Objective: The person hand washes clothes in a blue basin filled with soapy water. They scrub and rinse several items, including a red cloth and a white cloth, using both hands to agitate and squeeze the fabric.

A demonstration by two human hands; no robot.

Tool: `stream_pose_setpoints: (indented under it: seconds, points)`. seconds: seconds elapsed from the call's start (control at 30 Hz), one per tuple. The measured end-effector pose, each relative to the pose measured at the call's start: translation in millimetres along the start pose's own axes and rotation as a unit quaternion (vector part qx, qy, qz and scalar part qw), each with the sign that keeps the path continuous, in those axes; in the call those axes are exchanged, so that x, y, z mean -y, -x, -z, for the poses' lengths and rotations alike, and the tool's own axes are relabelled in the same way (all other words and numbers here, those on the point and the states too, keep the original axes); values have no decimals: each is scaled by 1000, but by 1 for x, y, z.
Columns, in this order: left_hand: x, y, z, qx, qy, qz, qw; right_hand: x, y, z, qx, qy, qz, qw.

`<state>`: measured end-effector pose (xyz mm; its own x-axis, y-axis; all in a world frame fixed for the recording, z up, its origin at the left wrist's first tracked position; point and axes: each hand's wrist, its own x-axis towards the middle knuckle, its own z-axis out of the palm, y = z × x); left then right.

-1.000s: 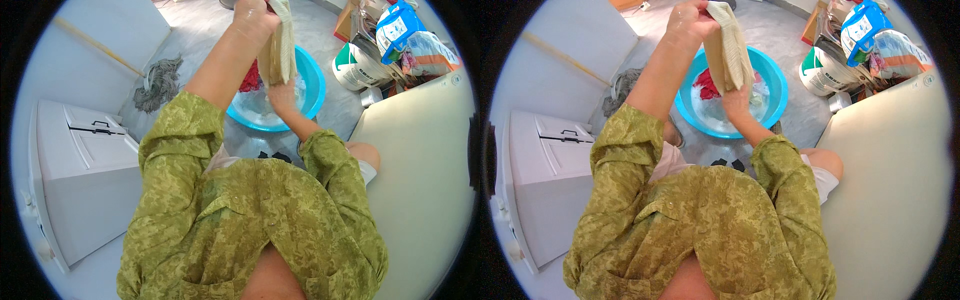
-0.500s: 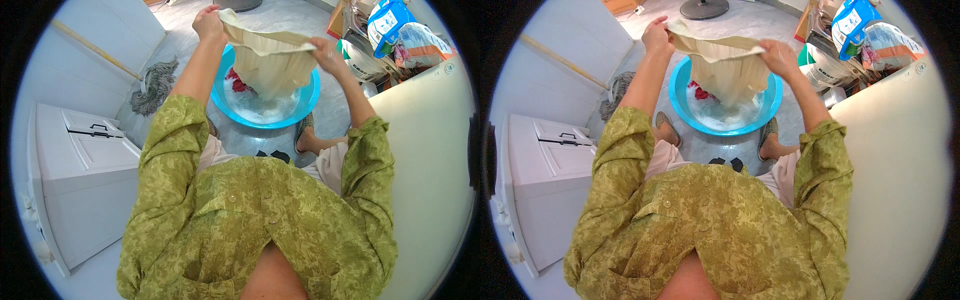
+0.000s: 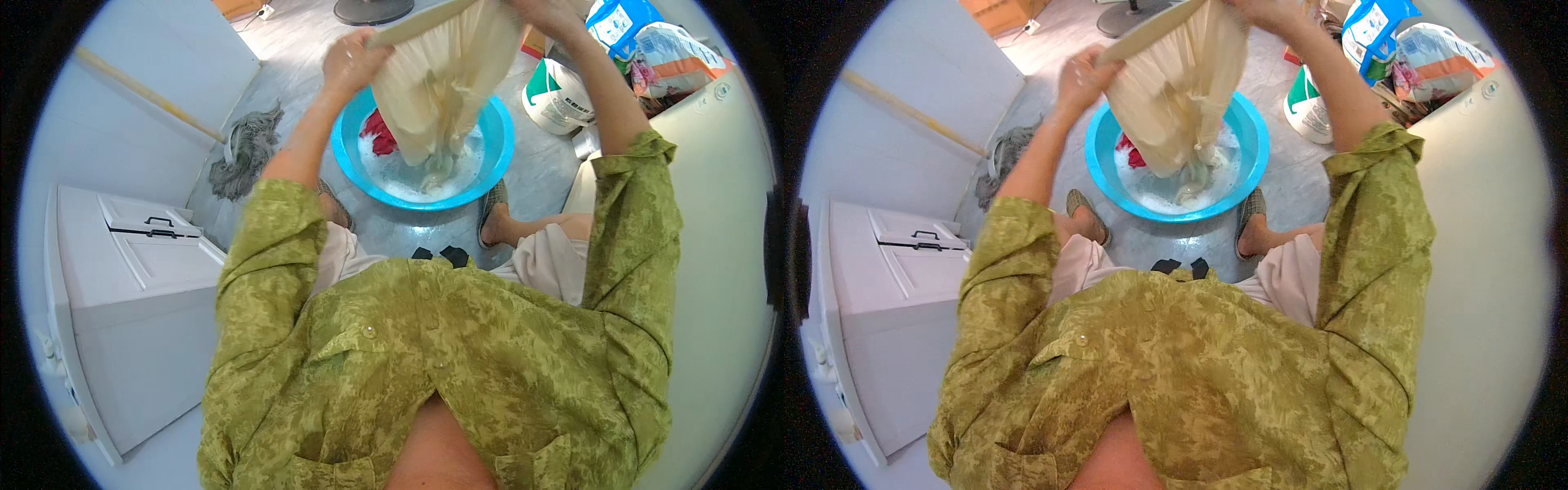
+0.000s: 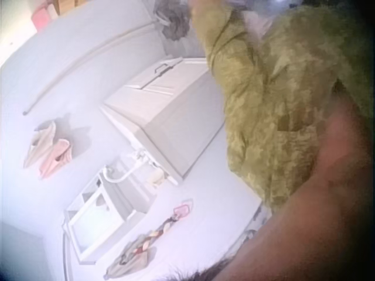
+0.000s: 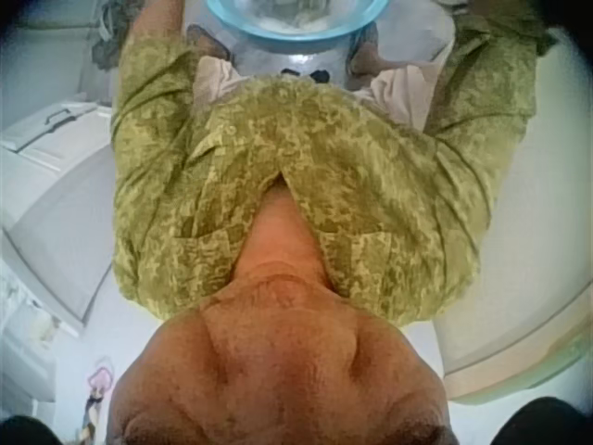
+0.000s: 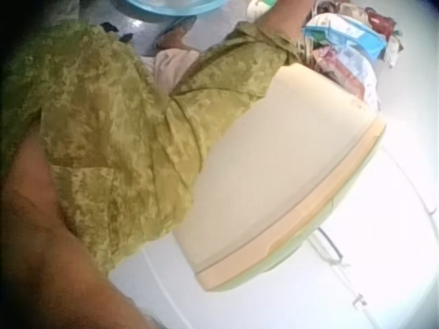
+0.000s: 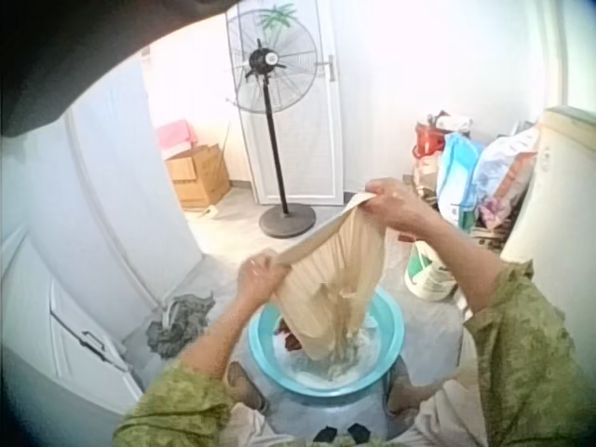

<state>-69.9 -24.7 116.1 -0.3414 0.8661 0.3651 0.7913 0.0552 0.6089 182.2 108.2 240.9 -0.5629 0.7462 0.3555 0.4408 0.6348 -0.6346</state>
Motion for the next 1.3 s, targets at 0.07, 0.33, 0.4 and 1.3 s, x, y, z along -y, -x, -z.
stream_pose_setpoints:
  seconds: [0.07, 0.33, 0.4, 1.3]
  points:
    - [-26, -28, 22, -68, 37, -122, 989, 4, -1, 39, -37, 119, 5, 992]
    - [-123, -54, 110, 34, 325, -158, 932, 21, -30, 108, -123, 94, 54, 987]
    - [-127, -60, 122, 99, 418, -159, 889, 33, -33, 116, -147, 141, 115, 972]
    - [217, -67, -202, 67, -207, 65, 974, -343, -99, -292, 106, 110, -21, 988]
